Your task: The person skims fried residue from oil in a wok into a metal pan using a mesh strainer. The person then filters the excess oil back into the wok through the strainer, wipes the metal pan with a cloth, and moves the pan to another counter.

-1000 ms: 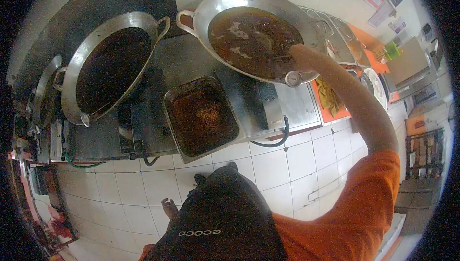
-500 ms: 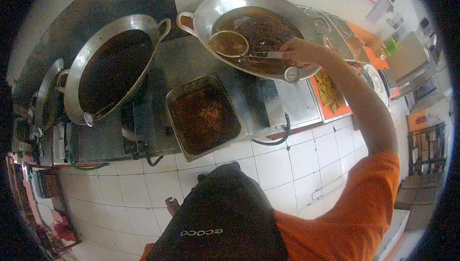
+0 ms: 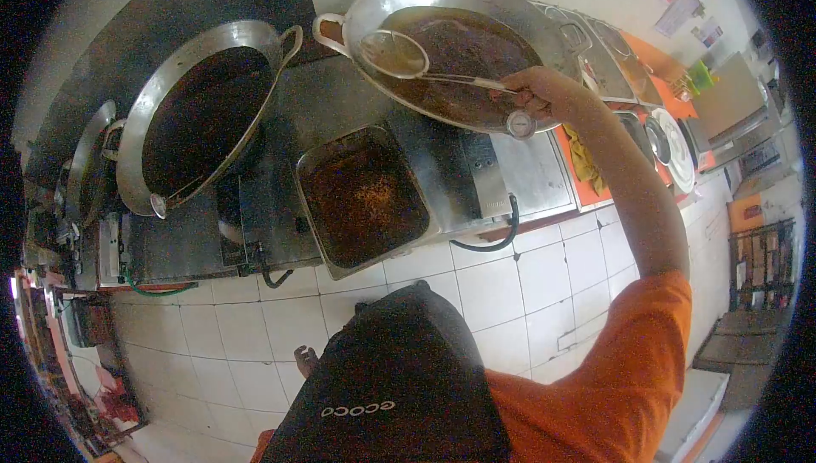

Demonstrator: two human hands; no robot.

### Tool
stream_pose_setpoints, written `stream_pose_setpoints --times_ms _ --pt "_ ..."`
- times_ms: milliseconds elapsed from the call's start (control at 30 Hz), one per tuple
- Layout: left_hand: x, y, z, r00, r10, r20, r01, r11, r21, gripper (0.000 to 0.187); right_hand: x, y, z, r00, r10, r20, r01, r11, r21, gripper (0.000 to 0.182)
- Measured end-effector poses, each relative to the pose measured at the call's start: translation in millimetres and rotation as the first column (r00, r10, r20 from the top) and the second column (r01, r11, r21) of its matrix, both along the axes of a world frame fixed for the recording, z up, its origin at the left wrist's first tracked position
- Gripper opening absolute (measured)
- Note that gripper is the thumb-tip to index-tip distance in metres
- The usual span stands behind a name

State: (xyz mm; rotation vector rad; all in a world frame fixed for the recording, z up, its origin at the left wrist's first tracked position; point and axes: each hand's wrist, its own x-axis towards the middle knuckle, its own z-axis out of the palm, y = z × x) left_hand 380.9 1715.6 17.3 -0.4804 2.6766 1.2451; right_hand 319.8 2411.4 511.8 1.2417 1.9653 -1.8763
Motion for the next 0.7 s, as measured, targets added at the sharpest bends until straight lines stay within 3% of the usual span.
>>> stream_pose_setpoints --times_ms 67,133,200,267,367,500,600,700 --pt "1.6 6.3 17.0 0.999 0.02 0.037 -0.021 1.0 0.015 0.024 2.5 5.2 -4.1 0.999 -0.031 -0.038 0.029 0.999 -0.045 0.028" --pt "0.3 -14.6 -12.0 0.994 0.048 0.099 -0.068 0.975 0.212 0.024 3.6 8.5 -3.9 0.996 -0.045 -0.078 0.036 0.994 -0.105 0.029" --pt "2.1 -19.6 -17.3 0.996 0.035 0.08 -0.051 0.978 0.203 0.024 6.3 9.1 2.7 0.992 -0.045 -0.119 0.023 0.984 -0.178 0.029" --pt "3.3 -1.4 11.2 1.0 -0.024 -0.015 0.024 1.0 -0.015 0.025 9.0 13.6 4.3 0.987 -0.016 -0.157 -0.004 0.991 -0.132 0.028" --pt "-2.8 13.2 43.2 0.997 -0.047 0.053 0.051 0.996 -0.072 0.027 12.0 11.1 12.1 0.984 -0.013 -0.176 -0.003 0.996 -0.088 0.028" --pt "-4.5 6.0 20.8 0.997 -0.082 0.003 0.082 0.993 -0.085 0.029 17.1 15.2 7.9 0.975 -0.106 -0.193 0.09 0.992 -0.089 0.025" --pt "-4.7 4.1 13.5 0.997 -0.044 0.069 0.044 0.999 -0.003 0.03 22.6 6.4 4.9 0.975 -0.116 -0.191 0.121 0.993 0.015 0.028" --pt "-5.9 -5.6 -11.4 0.994 -0.059 0.09 0.053 0.996 0.067 0.031 30.1 -22.1 8.1 0.996 0.0 -0.088 0.034 0.923 0.382 0.026"
